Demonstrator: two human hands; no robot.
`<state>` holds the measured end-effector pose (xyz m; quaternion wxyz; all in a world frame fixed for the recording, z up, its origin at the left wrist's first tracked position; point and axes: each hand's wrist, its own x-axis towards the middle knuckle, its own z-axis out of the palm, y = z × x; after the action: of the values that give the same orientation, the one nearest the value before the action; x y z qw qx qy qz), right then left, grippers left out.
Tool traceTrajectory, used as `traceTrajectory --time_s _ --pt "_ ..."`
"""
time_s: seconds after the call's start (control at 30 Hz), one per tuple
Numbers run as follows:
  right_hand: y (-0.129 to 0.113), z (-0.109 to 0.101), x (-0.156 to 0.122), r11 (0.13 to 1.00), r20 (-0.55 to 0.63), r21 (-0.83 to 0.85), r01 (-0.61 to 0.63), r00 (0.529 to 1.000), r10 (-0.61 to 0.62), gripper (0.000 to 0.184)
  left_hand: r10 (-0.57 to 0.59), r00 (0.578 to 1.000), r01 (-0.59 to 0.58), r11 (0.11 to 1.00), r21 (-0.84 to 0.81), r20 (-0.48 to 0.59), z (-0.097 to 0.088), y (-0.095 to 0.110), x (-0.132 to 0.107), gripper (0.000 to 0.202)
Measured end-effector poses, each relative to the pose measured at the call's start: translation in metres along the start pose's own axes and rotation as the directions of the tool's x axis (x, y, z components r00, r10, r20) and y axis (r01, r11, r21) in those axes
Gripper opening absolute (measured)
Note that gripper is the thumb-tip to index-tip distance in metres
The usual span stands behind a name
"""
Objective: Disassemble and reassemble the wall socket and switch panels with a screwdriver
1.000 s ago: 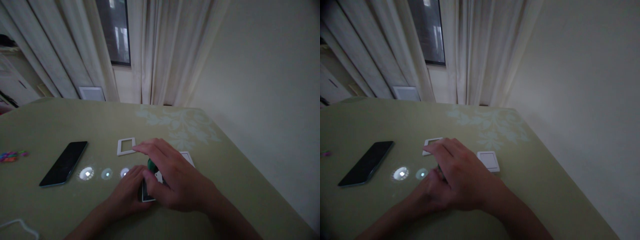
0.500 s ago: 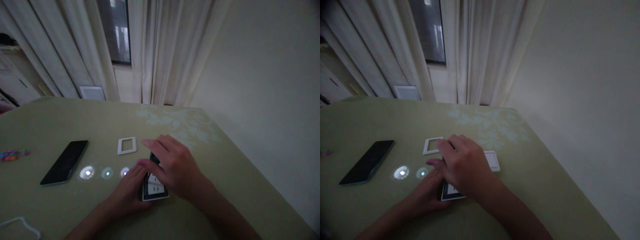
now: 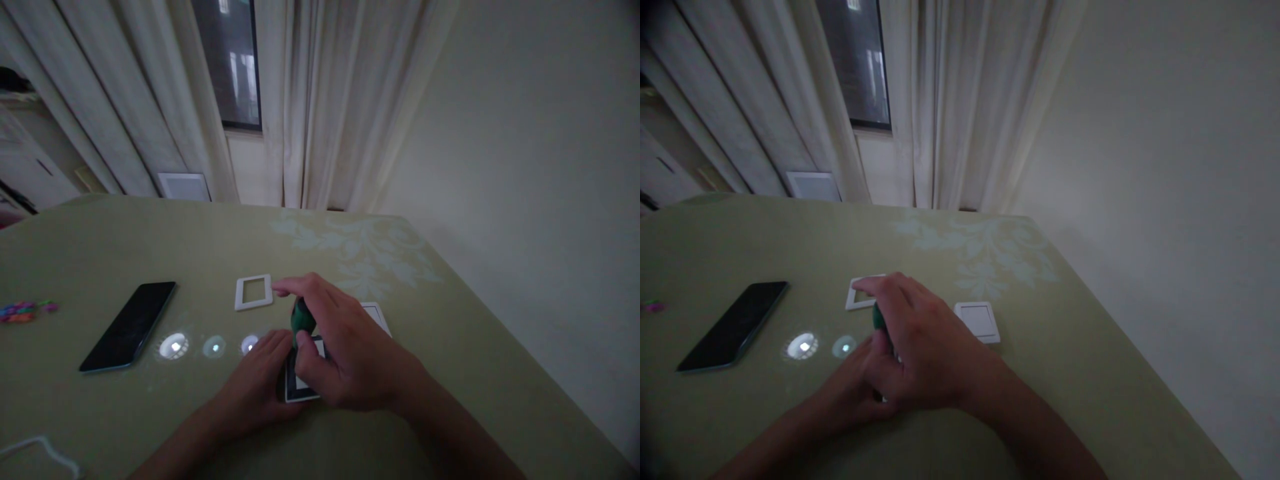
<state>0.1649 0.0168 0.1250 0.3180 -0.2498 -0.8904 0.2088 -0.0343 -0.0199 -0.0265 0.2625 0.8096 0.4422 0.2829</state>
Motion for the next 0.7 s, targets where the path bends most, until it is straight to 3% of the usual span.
traceTrajectory --time_s 0.1,0.2,0.27,0.43,0.53,0.7 --pt "0.0 -0.001 0.0 0.999 -0.013 -0.019 -0.028 1.0 0.028 0.036 0.007 1.0 -0.007 1.0 -0.021 0.012 -0.002 0.001 0.002 0.047" --pt "0.001 -0.002 0.001 0.999 -0.014 -0.018 -0.037 0.999 0.037 0.024 0.029 1.0 -0.029 0.996 -0.08 0.002 -0.007 0.004 0.001 0.061" --pt "0.001 -0.003 0.001 1.0 -0.004 0.006 -0.025 1.0 0.025 0.031 0.017 0.999 -0.023 0.984 -0.177 -0.033 -0.013 0.006 -0.001 0.064" --pt "-0.001 -0.001 0.002 0.999 0.009 0.045 0.001 1.0 -0.002 0.046 -0.109 0.985 0.057 0.937 -0.344 -0.136 -0.025 0.007 -0.004 0.03" --pt "0.0 0.002 0.002 0.998 -0.01 0.063 0.022 1.0 -0.021 0.05 -0.109 0.974 0.027 0.927 -0.375 -0.2 -0.026 0.009 0.001 0.037" --pt "0.002 0.007 0.0 0.996 -0.065 0.084 -0.006 0.998 0.012 0.053 -0.147 0.973 0.035 0.858 -0.512 -0.18 -0.025 0.017 0.014 0.032"
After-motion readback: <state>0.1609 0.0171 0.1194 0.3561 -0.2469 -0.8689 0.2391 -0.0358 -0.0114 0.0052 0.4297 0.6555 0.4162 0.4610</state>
